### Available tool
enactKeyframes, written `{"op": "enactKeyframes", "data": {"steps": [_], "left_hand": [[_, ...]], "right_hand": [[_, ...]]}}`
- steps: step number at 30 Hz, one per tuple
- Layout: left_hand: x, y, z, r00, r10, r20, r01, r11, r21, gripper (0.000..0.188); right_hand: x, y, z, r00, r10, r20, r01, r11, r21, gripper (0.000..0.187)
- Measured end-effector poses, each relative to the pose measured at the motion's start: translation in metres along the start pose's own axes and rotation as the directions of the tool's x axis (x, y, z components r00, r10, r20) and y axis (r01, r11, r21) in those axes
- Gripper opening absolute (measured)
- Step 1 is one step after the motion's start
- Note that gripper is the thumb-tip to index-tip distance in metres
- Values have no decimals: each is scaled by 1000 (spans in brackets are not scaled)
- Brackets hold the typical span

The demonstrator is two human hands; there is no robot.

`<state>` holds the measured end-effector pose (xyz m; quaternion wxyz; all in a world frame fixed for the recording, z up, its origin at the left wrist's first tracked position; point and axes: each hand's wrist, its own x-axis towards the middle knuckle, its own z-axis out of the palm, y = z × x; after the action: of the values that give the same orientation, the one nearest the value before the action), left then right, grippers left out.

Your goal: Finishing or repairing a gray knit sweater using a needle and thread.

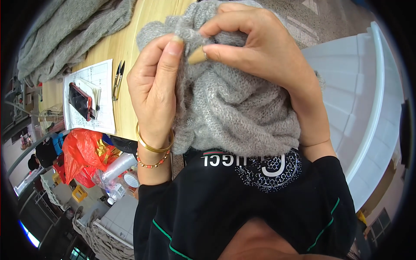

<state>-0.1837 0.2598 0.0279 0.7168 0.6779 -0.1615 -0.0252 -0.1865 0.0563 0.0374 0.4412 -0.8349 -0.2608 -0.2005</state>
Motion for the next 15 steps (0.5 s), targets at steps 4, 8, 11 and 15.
{"op": "enactKeyframes", "data": {"steps": [4,8,11,15], "left_hand": [[-1,-9,-4,998,6,-63,-6,1000,-8,19],[-6,-2,-5,994,-108,-4,107,984,-144,15],[-6,-6,-5,1000,-21,-19,21,1000,17,12],[-3,-9,-9,995,0,-99,-1,1000,-15,10]], "right_hand": [[-4,8,6,971,-227,-79,222,973,-68,18],[-3,5,7,977,-201,-72,196,978,-74,16],[-2,7,9,974,-216,-76,211,976,-61,13],[-2,13,11,965,-248,-87,248,969,-17,11]]}}
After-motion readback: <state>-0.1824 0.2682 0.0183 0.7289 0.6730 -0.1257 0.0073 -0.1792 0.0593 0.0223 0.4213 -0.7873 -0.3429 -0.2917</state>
